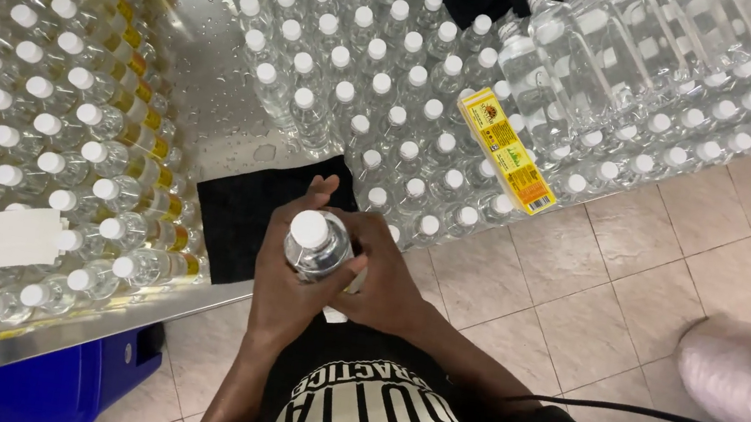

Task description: Manually applying adhesive labels to plastic water bottles at a production table.

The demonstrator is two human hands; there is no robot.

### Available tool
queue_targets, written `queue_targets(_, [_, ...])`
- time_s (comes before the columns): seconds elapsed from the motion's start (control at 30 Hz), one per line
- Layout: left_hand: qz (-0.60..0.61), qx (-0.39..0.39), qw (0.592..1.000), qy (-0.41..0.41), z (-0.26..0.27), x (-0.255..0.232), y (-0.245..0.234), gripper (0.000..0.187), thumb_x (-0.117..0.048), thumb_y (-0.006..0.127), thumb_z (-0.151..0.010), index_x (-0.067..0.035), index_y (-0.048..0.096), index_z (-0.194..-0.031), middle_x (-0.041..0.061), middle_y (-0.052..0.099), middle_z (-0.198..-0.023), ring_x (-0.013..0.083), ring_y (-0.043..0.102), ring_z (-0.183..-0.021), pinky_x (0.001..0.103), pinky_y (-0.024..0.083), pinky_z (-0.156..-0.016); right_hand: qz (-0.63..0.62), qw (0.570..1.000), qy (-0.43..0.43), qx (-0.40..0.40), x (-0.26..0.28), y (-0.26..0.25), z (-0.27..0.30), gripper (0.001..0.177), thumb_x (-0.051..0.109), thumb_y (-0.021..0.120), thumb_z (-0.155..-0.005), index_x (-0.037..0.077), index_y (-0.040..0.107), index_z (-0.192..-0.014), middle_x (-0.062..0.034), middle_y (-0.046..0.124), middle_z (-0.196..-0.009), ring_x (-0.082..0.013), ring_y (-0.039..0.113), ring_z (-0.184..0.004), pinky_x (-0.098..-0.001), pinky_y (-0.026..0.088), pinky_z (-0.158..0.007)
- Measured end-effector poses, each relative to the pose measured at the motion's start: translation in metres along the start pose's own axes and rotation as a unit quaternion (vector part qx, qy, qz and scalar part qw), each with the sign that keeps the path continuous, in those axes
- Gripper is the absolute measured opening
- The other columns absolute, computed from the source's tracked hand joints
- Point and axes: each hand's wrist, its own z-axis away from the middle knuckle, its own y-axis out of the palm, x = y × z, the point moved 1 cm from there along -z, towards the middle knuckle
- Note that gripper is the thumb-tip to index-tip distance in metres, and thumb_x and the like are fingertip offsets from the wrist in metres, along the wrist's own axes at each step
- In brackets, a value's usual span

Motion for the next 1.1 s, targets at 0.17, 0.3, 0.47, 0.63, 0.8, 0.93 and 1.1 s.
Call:
queue_targets(0.17, [-0.129, -0.039, 0.976, 0.172, 0.005, 0.008, -0.026, 0.086, -0.021, 0.094, -0.087, 0.001, 0.048, -0.156, 0.023, 0.047, -0.168, 0.0442, 0.041, -0.16, 0.057, 0.036, -0.131, -0.056, 0.963, 0.218, -0.152, 0.019, -0.002, -0.022, 0.093, 0.035, 0.102, -0.071, 0.001, 0.054, -0.143, -0.0249, 0.07, -0.123, -0.0404, 0.07, -0.12, -0.0586, 0.052, -0.107])
queue_targets(0.3, [-0.212, -0.015, 0.953, 0.215, 0.028, 0.044, -0.033, 0.056, -0.006, 0.077, -0.105, -0.003, 0.052, -0.156, 0.02, 0.059, -0.158, 0.037, 0.056, -0.155, 0.049, 0.056, -0.127, -0.189, 0.914, 0.266, -0.242, 0.034, -0.005, -0.044, 0.083, 0.031, 0.092, -0.076, 0.007, 0.055, -0.147, -0.0147, 0.076, -0.138, -0.0283, 0.075, -0.129, -0.0372, 0.058, -0.112])
queue_targets(0.47, [-0.342, 0.019, 0.914, 0.215, 0.019, 0.059, -0.04, 0.063, -0.009, 0.072, -0.11, 0.003, 0.041, -0.162, 0.025, 0.044, -0.168, 0.0406, 0.043, -0.161, 0.056, 0.047, -0.132, -0.239, 0.878, 0.284, -0.301, 0.044, 0.016, -0.048, 0.076, 0.006, 0.093, -0.074, 0.007, 0.057, -0.141, -0.0154, 0.073, -0.147, -0.028, 0.073, -0.135, -0.0395, 0.065, -0.11])
queue_targets(0.63, [-0.35, -0.008, 0.917, 0.189, 0.011, 0.066, -0.058, 0.067, -0.017, 0.072, -0.11, 0.0, 0.037, -0.164, 0.021, 0.047, -0.167, 0.038, 0.045, -0.16, 0.053, 0.044, -0.131, -0.157, 0.908, 0.303, -0.243, 0.047, 0.03, -0.049, 0.07, 0.022, 0.097, -0.069, 0.008, 0.066, -0.13, -0.0107, 0.079, -0.128, -0.0254, 0.077, -0.124, -0.0352, 0.063, -0.105])
queue_targets(0.8, [-0.322, -0.052, 0.931, 0.162, 0.002, 0.076, -0.073, 0.074, -0.01, 0.089, -0.086, 0.004, 0.056, -0.151, 0.018, 0.066, -0.142, 0.0388, 0.065, -0.134, 0.049, 0.049, -0.118, -0.107, 0.963, 0.216, -0.123, 0.045, 0.05, -0.054, 0.101, 0.041, 0.1, -0.078, -0.002, 0.047, -0.154, -0.024, 0.062, -0.147, -0.0387, 0.056, -0.144, -0.0604, 0.049, -0.116])
queue_targets(0.93, [-0.21, -0.008, 0.976, 0.051, 0.0, 0.075, -0.093, 0.068, -0.011, 0.092, -0.078, 0.003, 0.061, -0.138, 0.02, 0.07, -0.124, 0.0435, 0.071, -0.118, 0.053, 0.054, -0.105, -0.145, 0.971, 0.187, -0.026, 0.05, 0.046, -0.068, 0.083, 0.026, 0.1, -0.078, 0.004, 0.06, -0.147, -0.0161, 0.073, -0.137, -0.0294, 0.065, -0.135, -0.054, 0.049, -0.116])
queue_targets(1.1, [-0.124, 0.028, 0.99, -0.067, -0.012, 0.045, -0.109, 0.062, -0.014, 0.088, -0.077, 0.009, 0.06, -0.127, 0.028, 0.071, -0.108, 0.0456, 0.074, -0.1, 0.053, 0.056, -0.086, -0.109, 0.971, 0.201, 0.065, 0.063, 0.045, -0.089, 0.087, 0.036, 0.1, -0.077, 0.006, 0.062, -0.149, -0.0196, 0.074, -0.137, -0.0375, 0.067, -0.135, -0.0579, 0.049, -0.115])
